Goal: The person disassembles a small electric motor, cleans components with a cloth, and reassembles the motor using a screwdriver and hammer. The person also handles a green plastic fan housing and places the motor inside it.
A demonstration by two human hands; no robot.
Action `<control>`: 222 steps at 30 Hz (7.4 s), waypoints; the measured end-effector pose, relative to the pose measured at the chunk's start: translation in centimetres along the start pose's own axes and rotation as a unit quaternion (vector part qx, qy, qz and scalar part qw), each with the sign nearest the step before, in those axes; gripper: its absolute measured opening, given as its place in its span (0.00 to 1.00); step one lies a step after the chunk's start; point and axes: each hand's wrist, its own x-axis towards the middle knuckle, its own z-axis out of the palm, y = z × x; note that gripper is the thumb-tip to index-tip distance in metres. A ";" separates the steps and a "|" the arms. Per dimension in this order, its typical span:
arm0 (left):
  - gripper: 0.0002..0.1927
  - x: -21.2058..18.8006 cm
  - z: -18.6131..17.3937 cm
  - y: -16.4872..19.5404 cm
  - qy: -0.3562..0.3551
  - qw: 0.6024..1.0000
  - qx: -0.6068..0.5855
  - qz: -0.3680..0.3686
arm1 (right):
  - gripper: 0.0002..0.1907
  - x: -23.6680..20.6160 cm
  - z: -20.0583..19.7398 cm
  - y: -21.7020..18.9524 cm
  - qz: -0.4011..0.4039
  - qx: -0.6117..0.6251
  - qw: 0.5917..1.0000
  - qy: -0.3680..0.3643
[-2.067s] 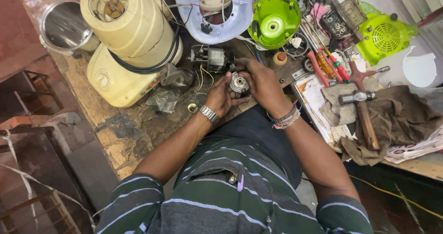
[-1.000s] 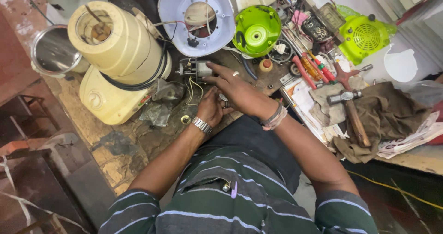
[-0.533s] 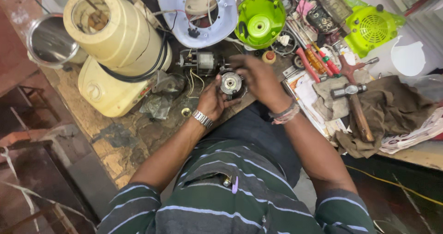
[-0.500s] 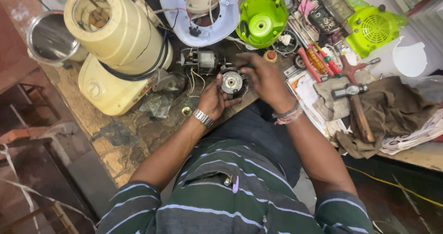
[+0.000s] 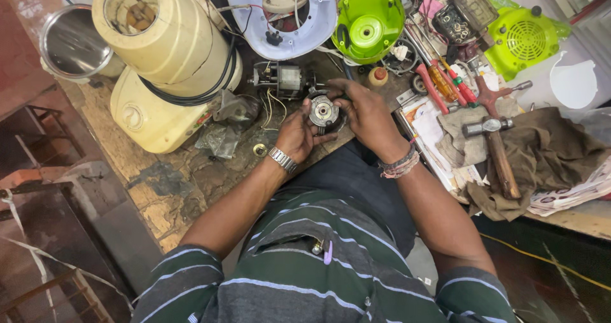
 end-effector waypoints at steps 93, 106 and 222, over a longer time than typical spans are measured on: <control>0.23 -0.1 0.6 -0.4 0.037 0.999 0.018 0.028 | 0.18 -7.7 -2.5 16.6 0.025 -0.385 0.915 0.120; 0.22 -0.2 0.5 -0.2 0.031 0.999 0.013 0.025 | 0.16 -8.4 -10.4 18.1 0.179 -0.447 0.871 0.095; 0.22 0.2 1.2 0.0 0.059 0.998 -0.004 -0.004 | 0.20 3.8 2.7 -3.7 -0.059 0.334 0.846 0.412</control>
